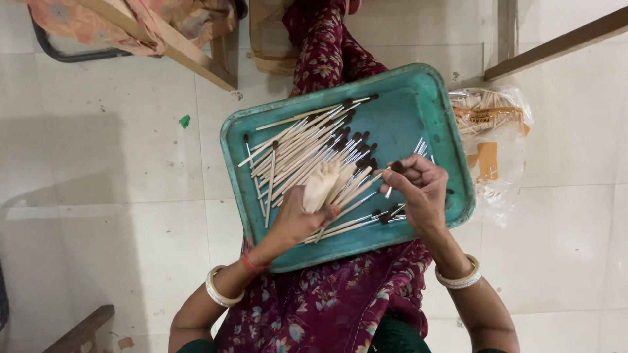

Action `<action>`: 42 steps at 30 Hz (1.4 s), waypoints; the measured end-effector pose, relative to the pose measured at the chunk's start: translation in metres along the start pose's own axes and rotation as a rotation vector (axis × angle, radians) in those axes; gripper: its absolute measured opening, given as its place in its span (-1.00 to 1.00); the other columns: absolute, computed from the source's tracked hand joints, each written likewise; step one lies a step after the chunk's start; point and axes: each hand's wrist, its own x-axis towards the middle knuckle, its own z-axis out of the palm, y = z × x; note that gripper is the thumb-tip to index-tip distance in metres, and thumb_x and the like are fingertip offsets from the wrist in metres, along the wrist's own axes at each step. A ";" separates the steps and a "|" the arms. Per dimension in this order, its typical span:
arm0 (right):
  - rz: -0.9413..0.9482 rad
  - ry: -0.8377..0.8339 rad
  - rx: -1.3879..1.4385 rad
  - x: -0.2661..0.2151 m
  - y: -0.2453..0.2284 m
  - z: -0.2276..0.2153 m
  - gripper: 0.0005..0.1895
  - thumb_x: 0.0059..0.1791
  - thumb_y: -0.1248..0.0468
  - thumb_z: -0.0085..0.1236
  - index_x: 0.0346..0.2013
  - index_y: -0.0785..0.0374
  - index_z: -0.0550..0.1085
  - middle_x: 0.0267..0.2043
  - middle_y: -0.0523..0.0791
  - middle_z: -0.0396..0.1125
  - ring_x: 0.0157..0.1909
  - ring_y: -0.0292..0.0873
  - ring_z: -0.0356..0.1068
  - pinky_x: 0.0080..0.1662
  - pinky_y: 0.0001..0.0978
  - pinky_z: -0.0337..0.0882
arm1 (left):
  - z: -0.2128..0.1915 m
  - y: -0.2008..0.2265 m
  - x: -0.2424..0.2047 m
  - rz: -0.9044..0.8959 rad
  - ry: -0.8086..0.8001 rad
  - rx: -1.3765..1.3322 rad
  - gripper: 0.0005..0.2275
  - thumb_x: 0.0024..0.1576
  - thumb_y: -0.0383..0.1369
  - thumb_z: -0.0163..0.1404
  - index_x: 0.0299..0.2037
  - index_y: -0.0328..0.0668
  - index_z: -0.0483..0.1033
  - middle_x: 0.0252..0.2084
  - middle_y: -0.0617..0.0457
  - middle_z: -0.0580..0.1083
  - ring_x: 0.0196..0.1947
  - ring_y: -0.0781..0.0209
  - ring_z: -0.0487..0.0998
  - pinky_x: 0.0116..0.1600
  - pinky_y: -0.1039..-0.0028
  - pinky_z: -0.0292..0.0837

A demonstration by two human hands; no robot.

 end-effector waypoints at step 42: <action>-0.036 -0.127 -1.062 0.037 -0.071 -0.018 -0.56 -0.05 0.29 0.32 0.09 0.24 0.44 -0.11 -0.02 0.53 -0.17 -0.06 0.57 -0.17 -0.28 0.55 | -0.023 0.026 -0.017 0.729 0.355 0.808 -0.62 0.04 -0.46 0.14 0.11 -0.26 0.49 -0.19 -0.10 0.61 -0.22 0.01 0.68 -0.13 0.40 0.56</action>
